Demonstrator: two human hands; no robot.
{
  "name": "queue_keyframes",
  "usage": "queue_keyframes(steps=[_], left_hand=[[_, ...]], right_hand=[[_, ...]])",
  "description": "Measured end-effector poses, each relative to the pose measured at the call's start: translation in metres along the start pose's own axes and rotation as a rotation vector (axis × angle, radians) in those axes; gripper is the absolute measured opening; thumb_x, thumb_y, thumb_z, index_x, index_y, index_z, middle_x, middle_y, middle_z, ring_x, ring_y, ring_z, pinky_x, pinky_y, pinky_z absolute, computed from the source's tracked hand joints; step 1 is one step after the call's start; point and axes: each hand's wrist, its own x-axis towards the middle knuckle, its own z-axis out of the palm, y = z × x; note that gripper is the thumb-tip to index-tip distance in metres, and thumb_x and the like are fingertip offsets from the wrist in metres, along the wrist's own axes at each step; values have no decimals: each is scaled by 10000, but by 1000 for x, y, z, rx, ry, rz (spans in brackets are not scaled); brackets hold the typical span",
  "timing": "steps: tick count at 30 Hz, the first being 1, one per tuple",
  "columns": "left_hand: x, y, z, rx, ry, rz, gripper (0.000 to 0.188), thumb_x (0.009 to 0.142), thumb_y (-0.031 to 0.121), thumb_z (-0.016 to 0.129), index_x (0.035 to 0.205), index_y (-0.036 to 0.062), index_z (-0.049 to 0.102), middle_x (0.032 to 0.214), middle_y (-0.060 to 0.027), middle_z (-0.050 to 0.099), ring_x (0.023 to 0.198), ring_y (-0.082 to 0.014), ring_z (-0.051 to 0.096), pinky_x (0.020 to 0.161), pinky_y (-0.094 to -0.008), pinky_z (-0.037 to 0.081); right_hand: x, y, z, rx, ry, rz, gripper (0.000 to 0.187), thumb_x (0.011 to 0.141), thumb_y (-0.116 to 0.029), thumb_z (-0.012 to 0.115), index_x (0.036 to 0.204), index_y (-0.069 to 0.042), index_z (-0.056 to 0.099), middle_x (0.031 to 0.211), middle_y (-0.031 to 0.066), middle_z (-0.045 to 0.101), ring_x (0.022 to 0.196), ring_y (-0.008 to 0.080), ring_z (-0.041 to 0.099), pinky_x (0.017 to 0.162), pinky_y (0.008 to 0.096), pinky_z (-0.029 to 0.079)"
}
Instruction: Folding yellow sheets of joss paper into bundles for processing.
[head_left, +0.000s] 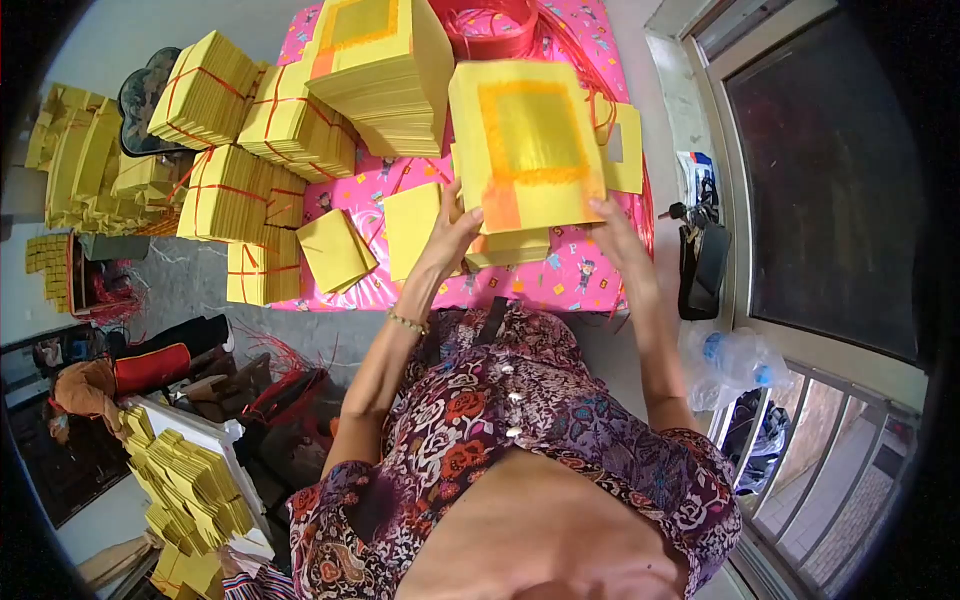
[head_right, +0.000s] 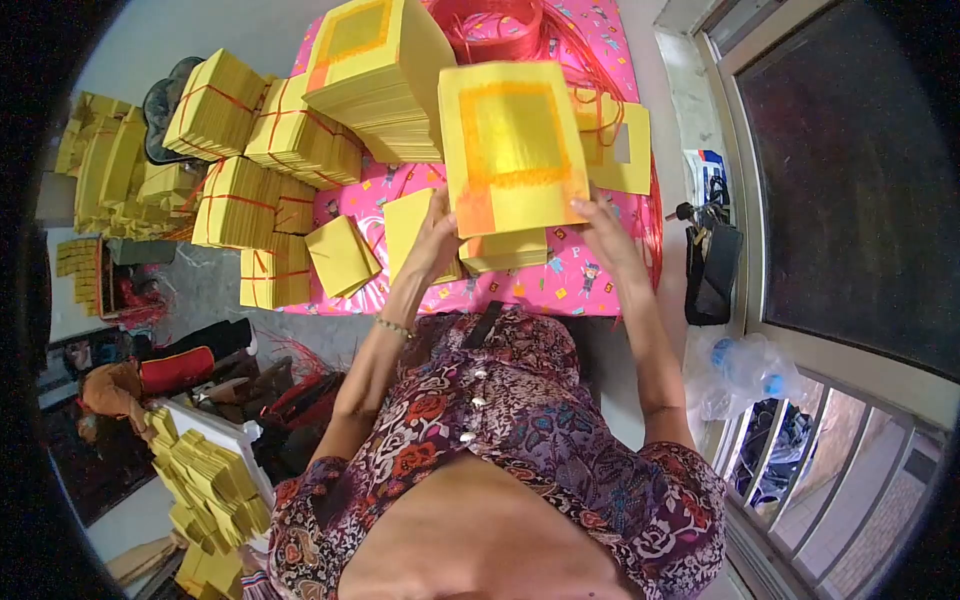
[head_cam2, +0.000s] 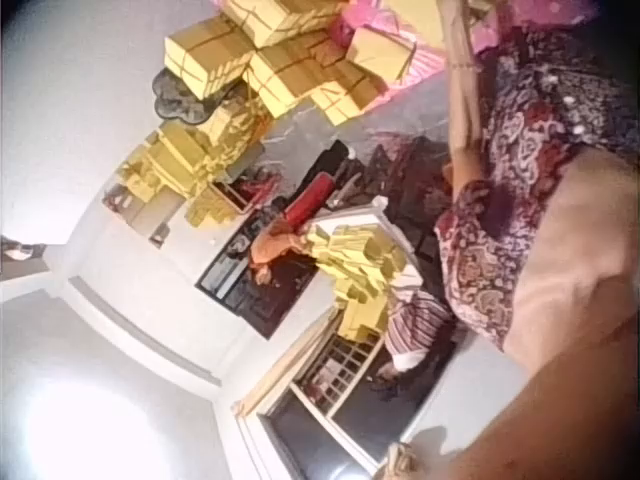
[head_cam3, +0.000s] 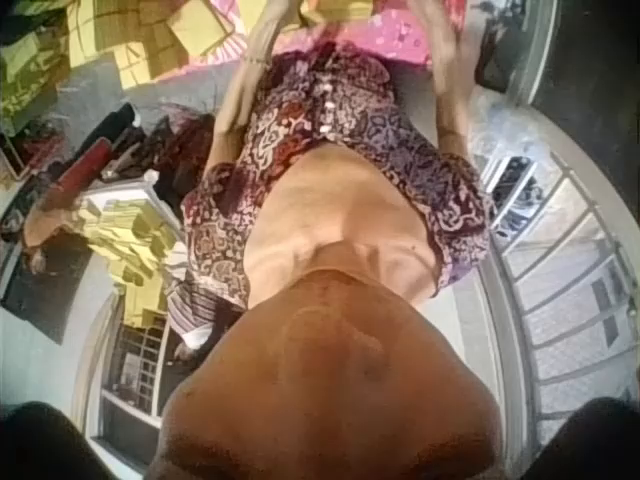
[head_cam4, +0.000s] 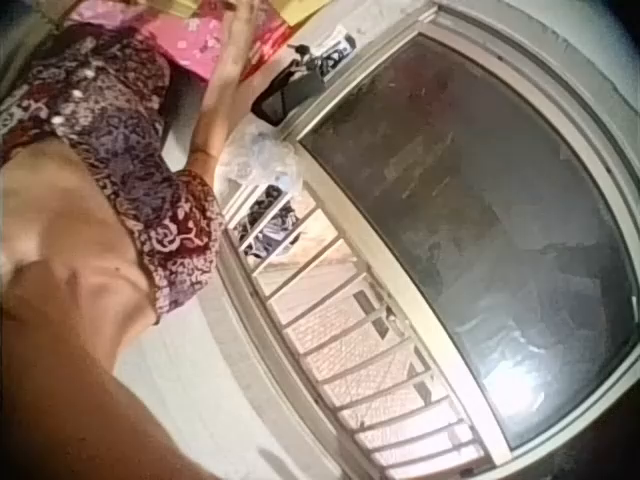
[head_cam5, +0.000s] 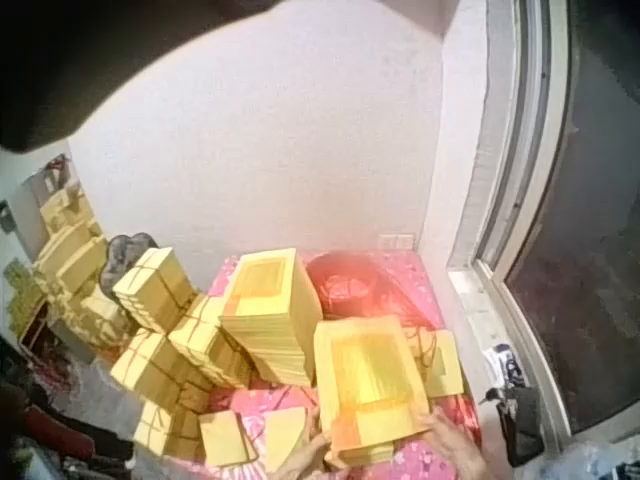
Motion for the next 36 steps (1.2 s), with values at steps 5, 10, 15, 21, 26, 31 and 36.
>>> queue_keyframes(steps=[5,10,15,21,26,31,36], left_hand=[[-15,-40,-13,23,96,-168,886,796,354,660,1454,112,116,1409,-104,342,1257,-249,399,956,-473,402],[-23,-69,-15,-10,136,-195,859,781,415,616,1455,138,162,1426,-85,340,1272,-253,379,975,-497,369],[-23,-68,-9,-192,227,-129,666,861,373,488,1407,56,275,1354,-79,449,1242,-238,425,977,-429,387],[-38,-53,9,-7,459,-142,541,918,339,449,1341,7,392,1364,-128,434,1226,-251,443,981,-366,386],[-58,-4,17,1121,395,344,634,776,113,673,1341,35,394,1301,-186,436,1181,-321,448,1000,-409,368],[-60,6,1,1377,227,389,680,709,145,757,1308,67,443,1268,-195,439,1158,-370,447,971,-423,398],[-58,0,1,1205,249,347,587,739,71,725,1271,59,479,1241,-181,459,1111,-350,485,920,-408,439]], right_hand=[[4,53,-40,14,-78,163,593,884,-291,566,1380,-58,338,1299,90,497,1196,206,475,980,394,399],[2,57,-50,-67,-61,262,614,885,-310,570,1396,-80,318,1305,86,486,1174,199,481,925,384,428],[4,72,-59,-73,-81,295,696,886,-353,577,1435,-87,243,1371,85,405,1218,206,429,906,387,438],[-3,52,-43,-411,-3,376,695,860,-401,623,1399,-79,325,1359,97,423,1203,222,442,912,395,434],[1,12,7,-1092,7,-351,592,792,-319,707,1289,-85,485,1263,108,499,1188,268,470,942,405,427],[16,7,46,-1475,-343,-572,579,694,-319,766,1199,-112,575,1252,100,520,1197,313,445,1024,467,325],[28,17,52,-1577,-436,-588,593,694,-337,753,1215,-121,569,1283,98,527,1278,294,400,1074,497,256]])
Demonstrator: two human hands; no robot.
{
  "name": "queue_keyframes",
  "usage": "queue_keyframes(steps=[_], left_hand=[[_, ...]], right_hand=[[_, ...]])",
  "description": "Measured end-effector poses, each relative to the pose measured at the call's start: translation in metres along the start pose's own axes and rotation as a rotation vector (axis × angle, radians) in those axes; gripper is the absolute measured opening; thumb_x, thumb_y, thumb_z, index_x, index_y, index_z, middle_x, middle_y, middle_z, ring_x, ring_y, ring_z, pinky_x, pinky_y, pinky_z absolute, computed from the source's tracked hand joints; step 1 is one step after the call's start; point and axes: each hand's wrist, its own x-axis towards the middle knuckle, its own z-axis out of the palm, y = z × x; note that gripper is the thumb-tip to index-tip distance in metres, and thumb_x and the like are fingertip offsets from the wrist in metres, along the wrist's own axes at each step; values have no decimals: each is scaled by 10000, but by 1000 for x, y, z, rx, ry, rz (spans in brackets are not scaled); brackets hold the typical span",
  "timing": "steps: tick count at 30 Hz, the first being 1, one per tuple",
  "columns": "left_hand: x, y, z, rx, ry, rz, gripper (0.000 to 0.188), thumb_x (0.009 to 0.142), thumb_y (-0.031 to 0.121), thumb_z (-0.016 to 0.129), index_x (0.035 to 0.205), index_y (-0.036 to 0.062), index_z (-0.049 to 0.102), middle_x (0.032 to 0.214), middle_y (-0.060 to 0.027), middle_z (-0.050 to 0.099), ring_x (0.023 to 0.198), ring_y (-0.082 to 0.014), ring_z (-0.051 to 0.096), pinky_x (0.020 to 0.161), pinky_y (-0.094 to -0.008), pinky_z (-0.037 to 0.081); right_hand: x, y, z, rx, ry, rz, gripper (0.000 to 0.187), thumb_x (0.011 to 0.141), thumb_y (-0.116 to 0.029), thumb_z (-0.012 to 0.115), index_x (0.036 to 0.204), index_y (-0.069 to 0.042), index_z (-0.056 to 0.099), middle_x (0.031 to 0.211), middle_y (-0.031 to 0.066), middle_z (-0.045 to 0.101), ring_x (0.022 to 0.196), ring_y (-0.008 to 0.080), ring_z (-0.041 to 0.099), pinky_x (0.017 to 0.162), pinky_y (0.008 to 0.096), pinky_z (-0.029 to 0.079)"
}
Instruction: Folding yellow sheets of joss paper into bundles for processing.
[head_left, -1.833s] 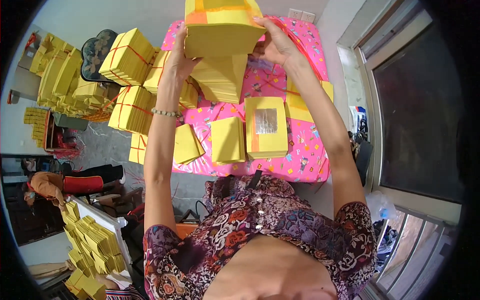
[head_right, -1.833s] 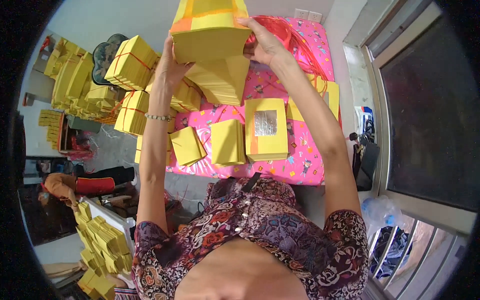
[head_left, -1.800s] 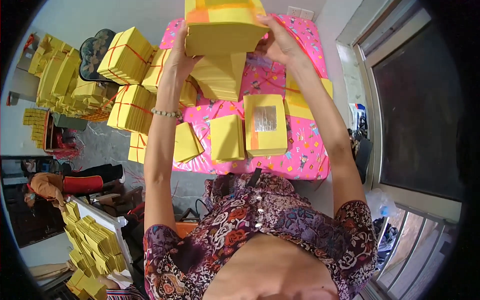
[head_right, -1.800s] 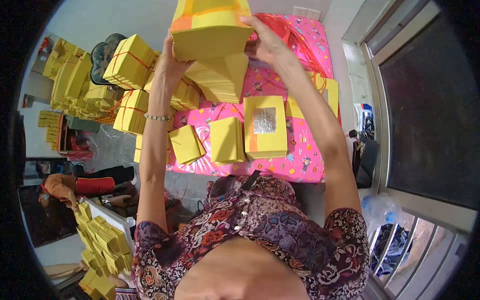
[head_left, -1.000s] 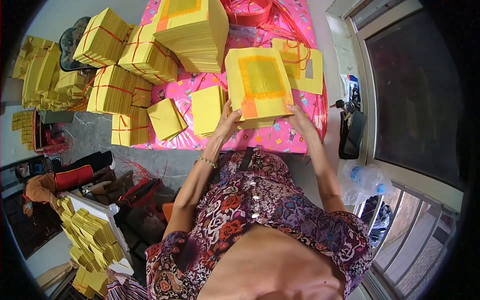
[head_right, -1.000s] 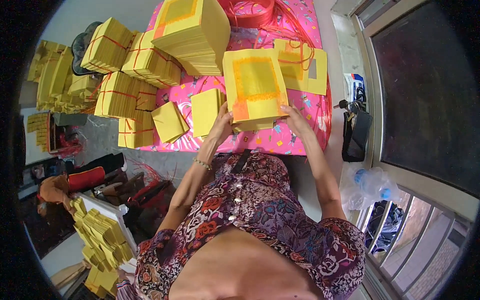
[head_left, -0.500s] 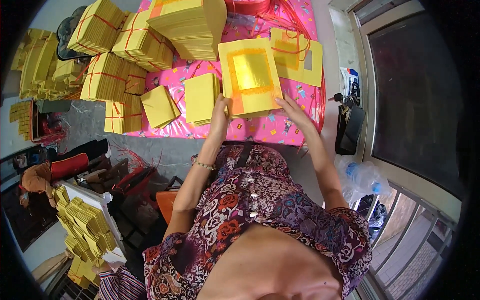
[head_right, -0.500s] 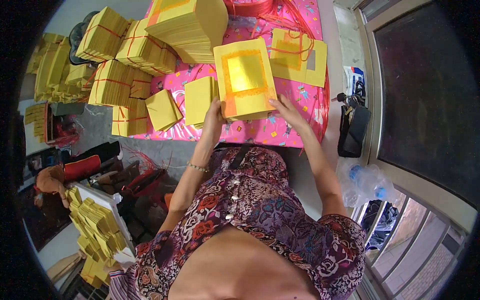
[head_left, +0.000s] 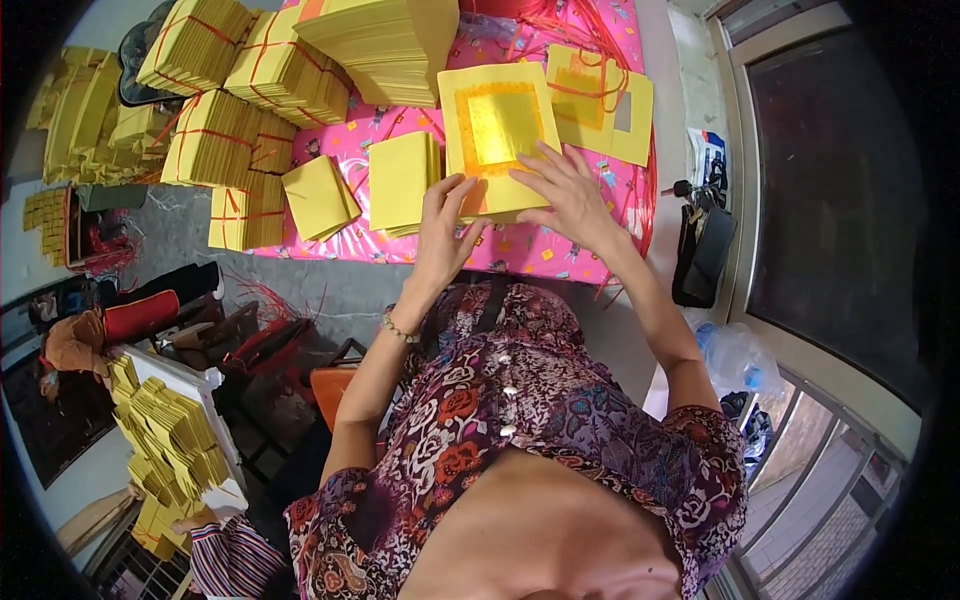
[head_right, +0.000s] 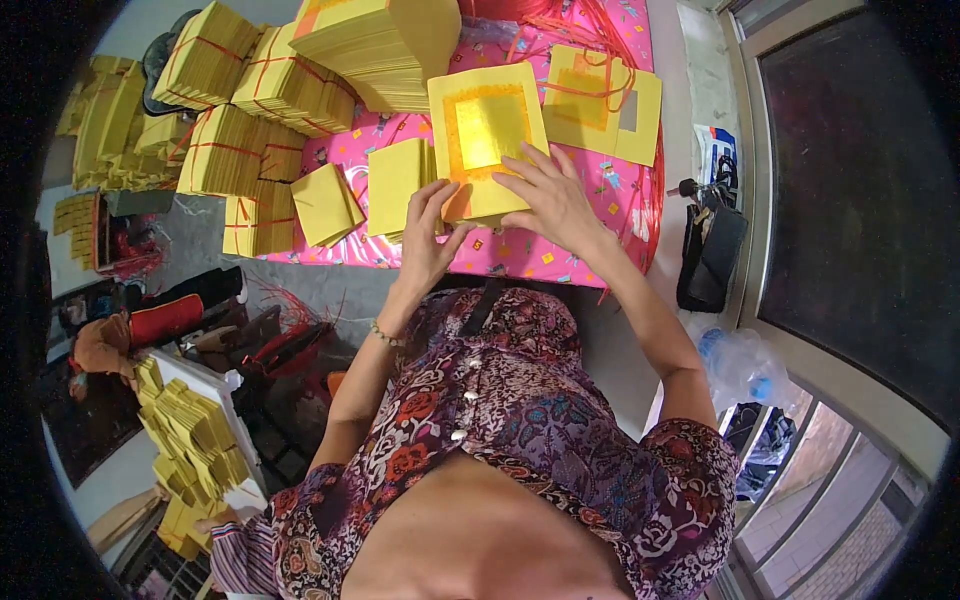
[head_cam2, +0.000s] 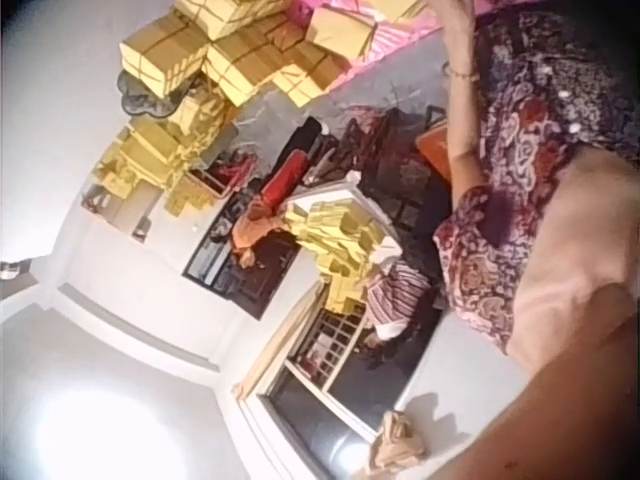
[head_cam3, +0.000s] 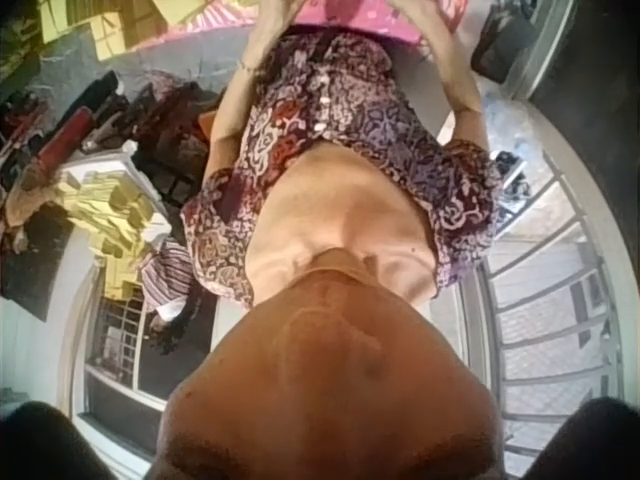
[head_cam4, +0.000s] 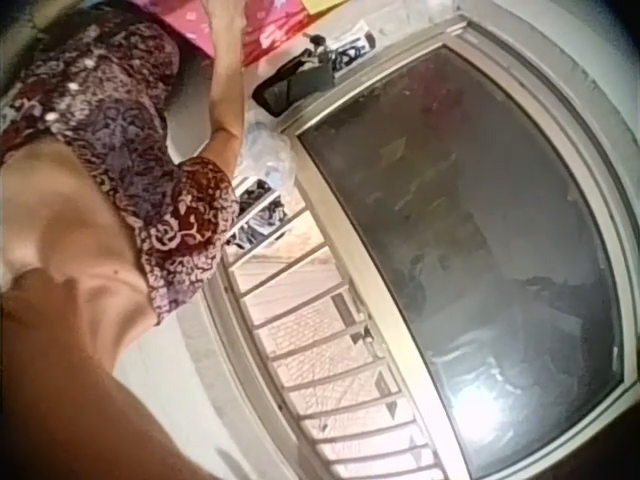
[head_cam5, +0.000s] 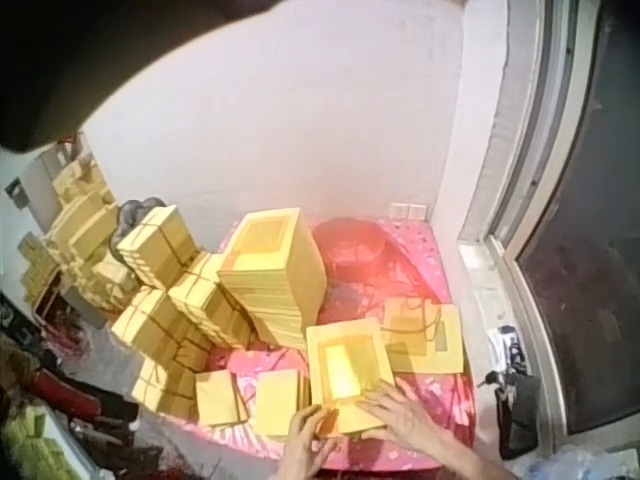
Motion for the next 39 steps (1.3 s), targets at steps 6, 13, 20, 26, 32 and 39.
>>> queue_keyframes(steps=[6,13,20,26,32,39], left_hand=[[1,2,-2,68,42,32,475,751,45,704,1197,58,543,1175,-173,507,1092,-341,498,904,-401,448],[-7,-2,2,58,47,0,494,733,56,725,1192,69,543,1186,-178,495,1093,-340,495,906,-406,447],[-9,7,8,44,49,-16,511,731,83,743,1199,73,536,1219,-195,458,1117,-350,483,912,-411,444],[-9,-1,3,79,39,-33,483,738,96,740,1182,81,550,1204,-191,482,1107,-354,490,904,-408,446],[-7,-4,-2,92,19,-9,434,734,114,743,1137,93,585,1192,-173,500,1091,-344,500,908,-410,442],[-4,0,-14,226,-25,66,378,712,189,751,1062,106,632,1118,-131,540,1027,-311,519,865,-408,429]], right_hand=[[-4,7,7,39,5,1,547,729,-318,725,1214,-119,569,1280,104,536,1259,287,434,1074,500,251],[13,8,-5,107,45,33,450,824,-315,650,1213,-106,565,1287,110,528,1254,307,432,1053,503,280],[115,76,24,-22,313,33,371,932,-334,478,1217,-110,558,1254,116,541,1215,313,460,1021,533,292],[159,83,36,-42,-12,49,282,945,-283,449,1161,-149,570,1114,78,589,1096,275,532,1016,571,270],[151,81,43,-11,174,3,270,921,-262,501,1143,-124,568,1080,86,591,1069,272,542,982,543,306],[83,40,-15,217,-33,15,335,833,-299,638,1069,-70,572,1074,89,564,1024,271,544,867,363,439]])
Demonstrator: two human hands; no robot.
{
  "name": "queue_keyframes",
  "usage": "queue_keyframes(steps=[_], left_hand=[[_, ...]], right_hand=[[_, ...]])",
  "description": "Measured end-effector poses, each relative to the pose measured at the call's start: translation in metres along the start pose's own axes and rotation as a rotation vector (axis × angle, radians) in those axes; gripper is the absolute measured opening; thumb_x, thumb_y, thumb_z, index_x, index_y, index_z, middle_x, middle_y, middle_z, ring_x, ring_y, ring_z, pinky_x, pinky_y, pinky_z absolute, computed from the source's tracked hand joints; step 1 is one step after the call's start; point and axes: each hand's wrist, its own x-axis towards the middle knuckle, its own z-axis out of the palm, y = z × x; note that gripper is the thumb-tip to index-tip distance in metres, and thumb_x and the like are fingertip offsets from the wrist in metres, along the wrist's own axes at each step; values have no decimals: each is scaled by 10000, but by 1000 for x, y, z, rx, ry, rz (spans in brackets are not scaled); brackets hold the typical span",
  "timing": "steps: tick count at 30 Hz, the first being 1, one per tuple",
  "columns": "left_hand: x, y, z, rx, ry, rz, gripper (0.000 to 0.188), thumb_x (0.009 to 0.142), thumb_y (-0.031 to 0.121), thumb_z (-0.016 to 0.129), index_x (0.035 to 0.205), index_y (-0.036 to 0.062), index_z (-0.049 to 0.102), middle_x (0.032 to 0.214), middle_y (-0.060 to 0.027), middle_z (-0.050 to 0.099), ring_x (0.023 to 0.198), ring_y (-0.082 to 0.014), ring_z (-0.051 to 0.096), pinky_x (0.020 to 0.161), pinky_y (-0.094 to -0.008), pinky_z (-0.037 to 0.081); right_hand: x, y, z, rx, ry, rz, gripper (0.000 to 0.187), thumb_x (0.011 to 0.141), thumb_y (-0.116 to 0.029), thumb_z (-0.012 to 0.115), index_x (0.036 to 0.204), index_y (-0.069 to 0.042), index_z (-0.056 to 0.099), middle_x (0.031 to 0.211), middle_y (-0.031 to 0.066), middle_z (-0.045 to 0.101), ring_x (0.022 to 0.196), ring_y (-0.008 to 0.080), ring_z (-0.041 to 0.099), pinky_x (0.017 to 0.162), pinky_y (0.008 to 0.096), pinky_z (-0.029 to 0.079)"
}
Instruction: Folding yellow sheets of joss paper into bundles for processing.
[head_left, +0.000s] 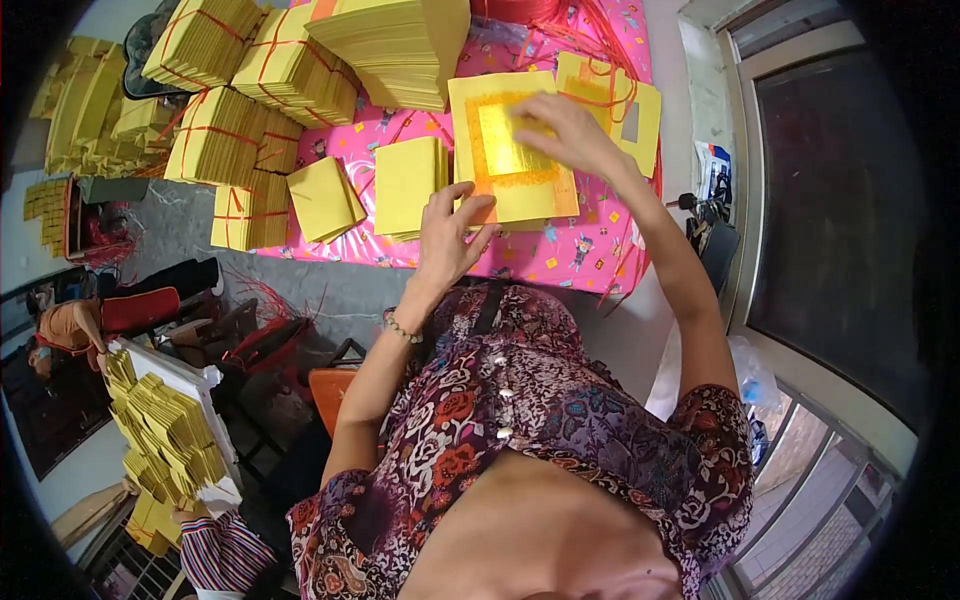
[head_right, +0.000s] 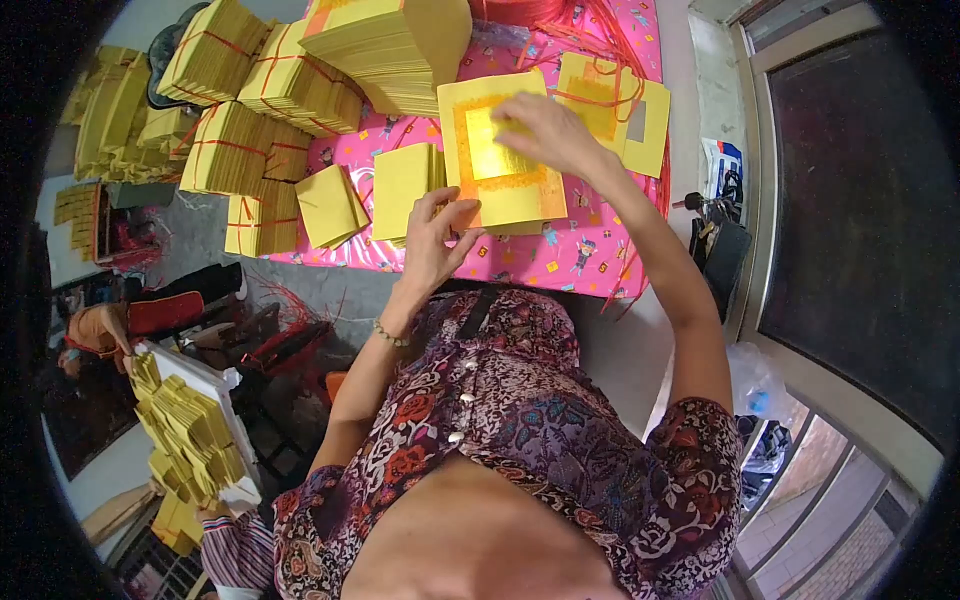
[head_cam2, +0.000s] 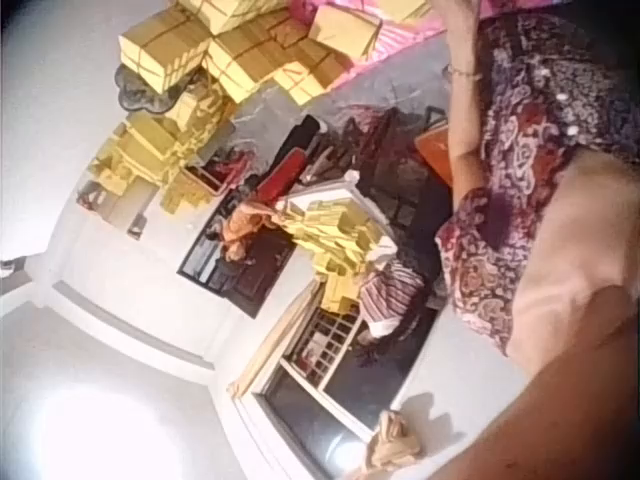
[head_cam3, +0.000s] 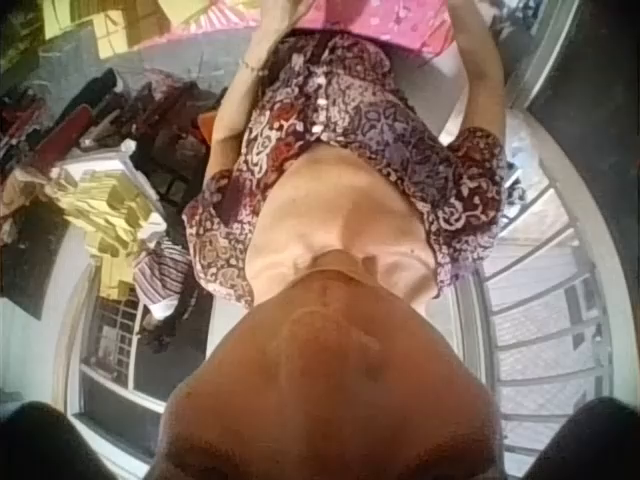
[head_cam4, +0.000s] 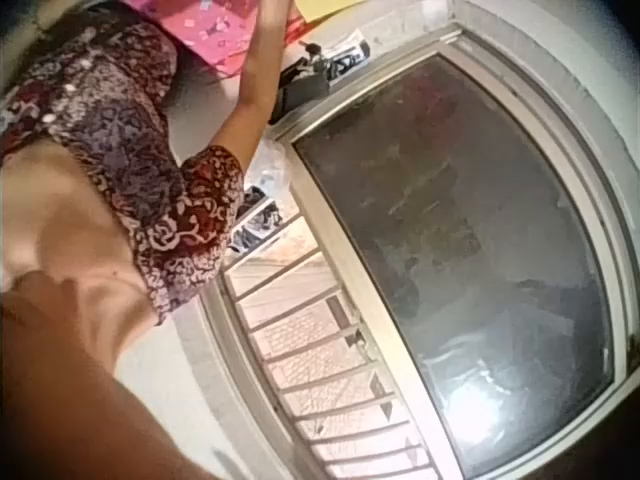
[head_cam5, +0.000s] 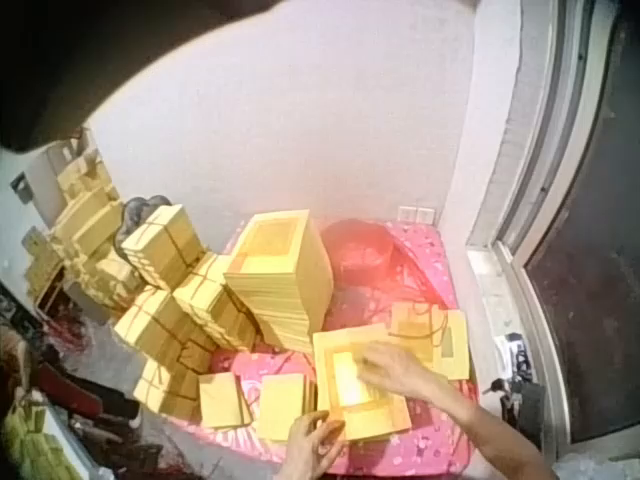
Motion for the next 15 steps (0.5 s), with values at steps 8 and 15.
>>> queue_keyframes(steps=[8,15], left_hand=[[16,-2,-14,42,-51,71,334,668,209,781,957,67,691,1010,-123,594,884,-289,552,776,-375,465],[25,-10,-15,-209,-73,-132,198,695,224,777,783,54,728,924,-125,626,854,-264,583,746,-356,482]], right_hand=[[-69,-32,9,15,-133,-105,384,664,-213,772,956,-61,575,935,72,527,933,274,542,778,377,454],[-68,-30,4,101,-127,-92,185,752,-182,708,861,-57,625,887,62,554,871,244,565,739,363,455]])
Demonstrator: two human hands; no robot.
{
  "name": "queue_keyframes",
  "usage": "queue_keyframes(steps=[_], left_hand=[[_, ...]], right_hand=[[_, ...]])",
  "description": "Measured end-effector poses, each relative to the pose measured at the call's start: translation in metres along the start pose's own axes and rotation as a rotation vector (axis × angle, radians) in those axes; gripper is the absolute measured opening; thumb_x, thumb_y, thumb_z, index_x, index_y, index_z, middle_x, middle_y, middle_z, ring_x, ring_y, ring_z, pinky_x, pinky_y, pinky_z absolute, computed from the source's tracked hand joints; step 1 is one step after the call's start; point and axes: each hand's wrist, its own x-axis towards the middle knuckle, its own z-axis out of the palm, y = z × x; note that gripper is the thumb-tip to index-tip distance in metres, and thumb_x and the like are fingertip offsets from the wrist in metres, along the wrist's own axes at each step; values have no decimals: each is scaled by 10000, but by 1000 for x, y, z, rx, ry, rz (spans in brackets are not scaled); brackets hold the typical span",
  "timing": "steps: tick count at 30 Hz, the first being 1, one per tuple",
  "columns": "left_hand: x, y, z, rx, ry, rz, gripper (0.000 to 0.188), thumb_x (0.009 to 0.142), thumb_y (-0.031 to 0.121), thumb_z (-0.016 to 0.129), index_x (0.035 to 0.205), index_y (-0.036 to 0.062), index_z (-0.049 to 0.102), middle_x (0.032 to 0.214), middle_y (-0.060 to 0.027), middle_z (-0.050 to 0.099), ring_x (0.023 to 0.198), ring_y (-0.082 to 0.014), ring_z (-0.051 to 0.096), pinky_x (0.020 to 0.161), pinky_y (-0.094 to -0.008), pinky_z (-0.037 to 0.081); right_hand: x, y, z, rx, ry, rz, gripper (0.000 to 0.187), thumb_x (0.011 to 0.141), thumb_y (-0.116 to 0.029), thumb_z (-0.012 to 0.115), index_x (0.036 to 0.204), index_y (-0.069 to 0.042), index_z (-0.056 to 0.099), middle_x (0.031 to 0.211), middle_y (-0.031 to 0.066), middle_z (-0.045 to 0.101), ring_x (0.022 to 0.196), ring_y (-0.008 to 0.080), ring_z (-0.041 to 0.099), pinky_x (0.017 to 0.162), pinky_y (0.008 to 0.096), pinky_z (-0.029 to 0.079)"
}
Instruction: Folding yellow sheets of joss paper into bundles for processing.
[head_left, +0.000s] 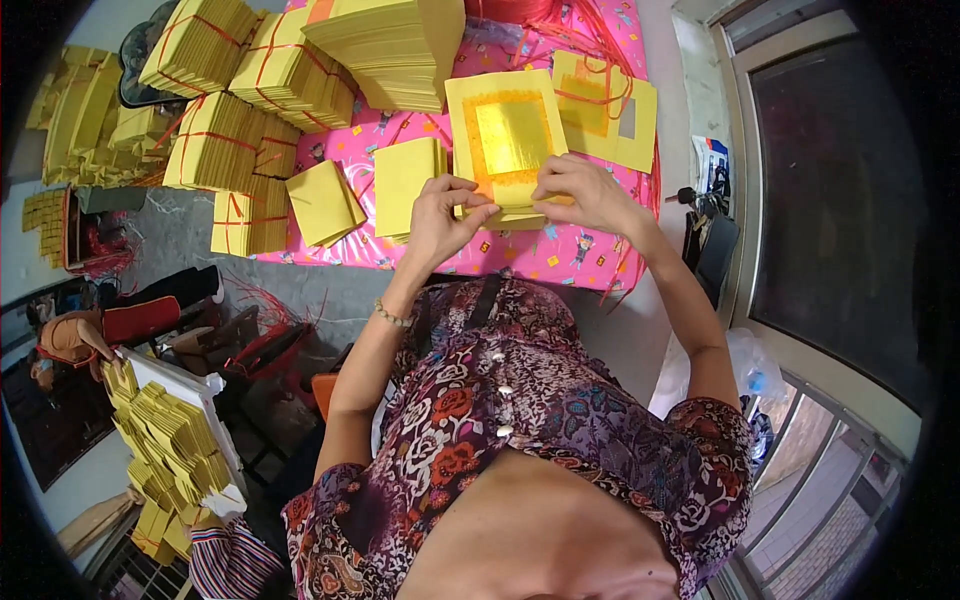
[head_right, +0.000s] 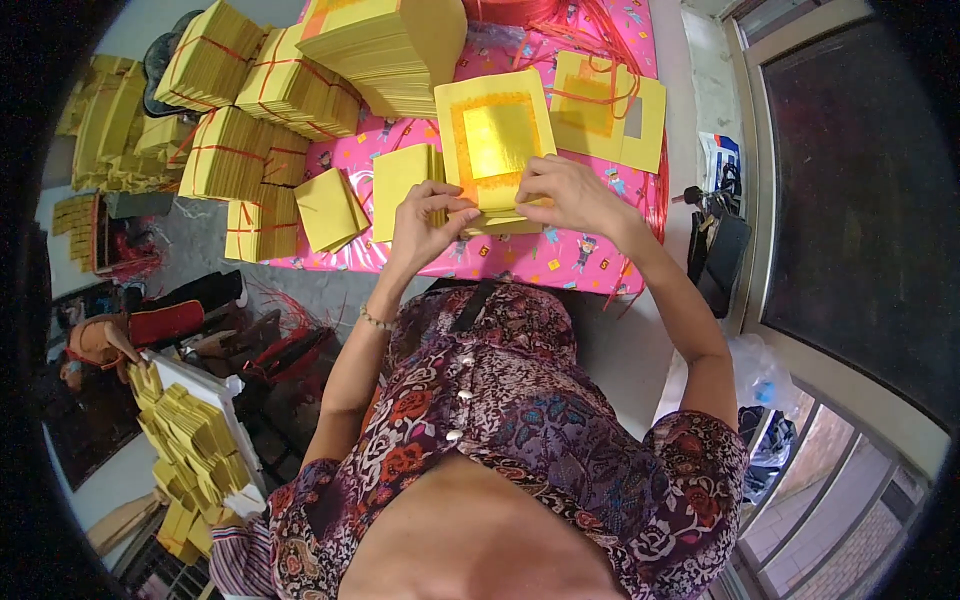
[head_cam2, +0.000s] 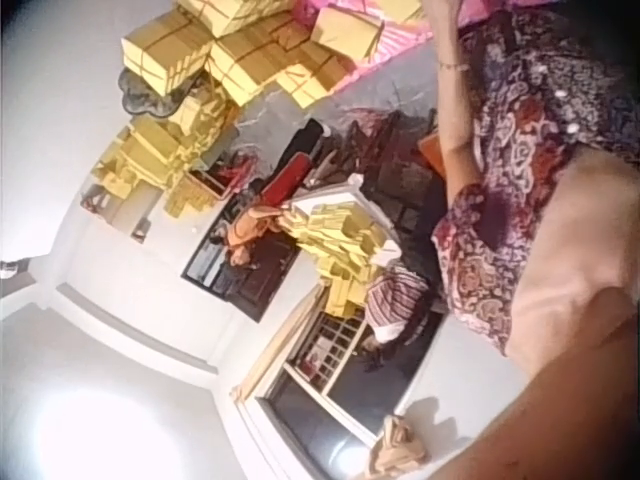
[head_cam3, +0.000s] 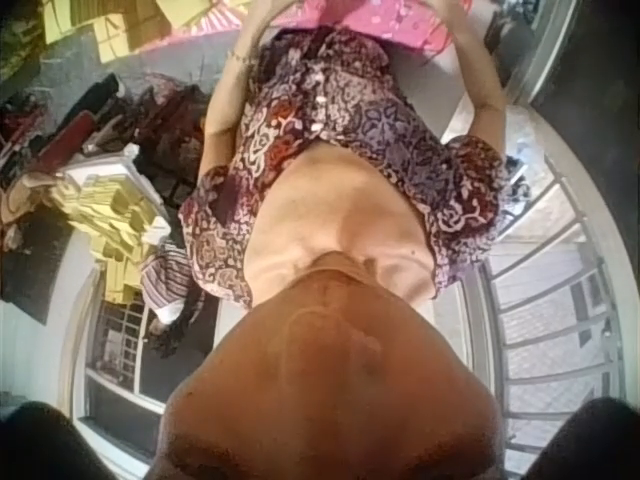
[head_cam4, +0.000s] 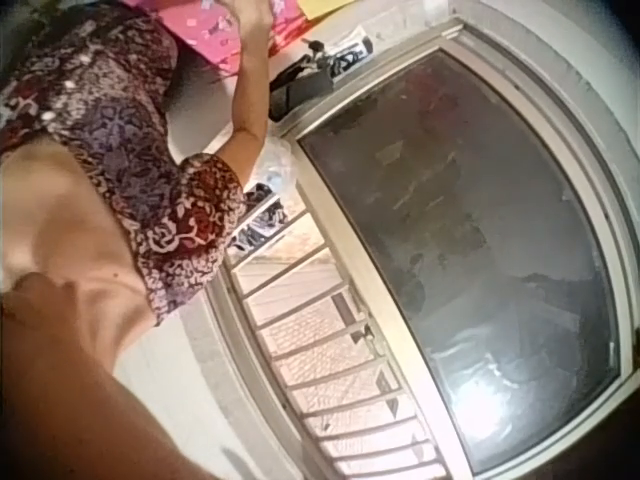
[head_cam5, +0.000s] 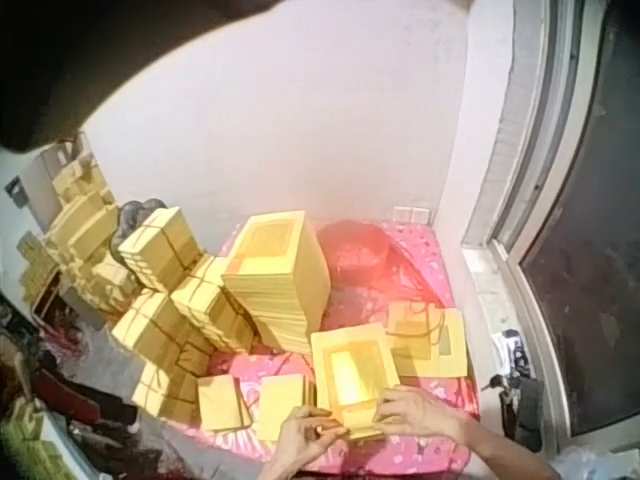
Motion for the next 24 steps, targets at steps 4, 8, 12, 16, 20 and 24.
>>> queue_keyframes(steps=[4,8,12,16,20,24], left_hand=[[4,-4,1,-112,-26,-103,193,721,226,771,773,45,731,934,-117,622,854,-226,597,747,-329,480],[6,-13,4,-235,-45,-190,196,731,211,766,778,24,727,911,-89,607,829,-176,591,719,-288,471],[8,-18,7,-272,-46,-205,198,729,203,763,774,13,725,886,-77,591,807,-162,580,689,-272,465],[9,-16,4,-295,-65,-255,196,727,199,761,766,11,724,874,-68,584,795,-154,573,681,-268,462],[10,-17,5,-319,-72,-278,199,725,206,761,751,12,724,870,-57,577,786,-142,565,678,-264,457],[10,-17,5,-297,-102,-271,166,761,178,752,785,15,729,905,-37,576,807,-125,555,690,-249,454]], right_hand=[[3,5,0,76,1,42,160,800,-191,674,809,-37,635,845,69,568,823,247,577,716,356,455],[5,6,-2,112,-10,53,179,837,-185,644,816,-9,622,822,91,561,793,262,577,698,351,453],[6,8,-2,158,-24,73,203,856,-192,624,826,8,610,823,105,554,764,263,571,678,352,446],[8,8,-2,148,-25,70,223,864,-203,615,830,17,604,823,107,550,749,258,565,665,348,441],[9,8,-3,168,-50,85,234,867,-212,611,832,19,603,823,105,547,736,248,558,651,339,439],[8,10,-2,192,-49,78,235,868,-212,610,834,20,603,825,101,548,729,242,557,643,334,436]])
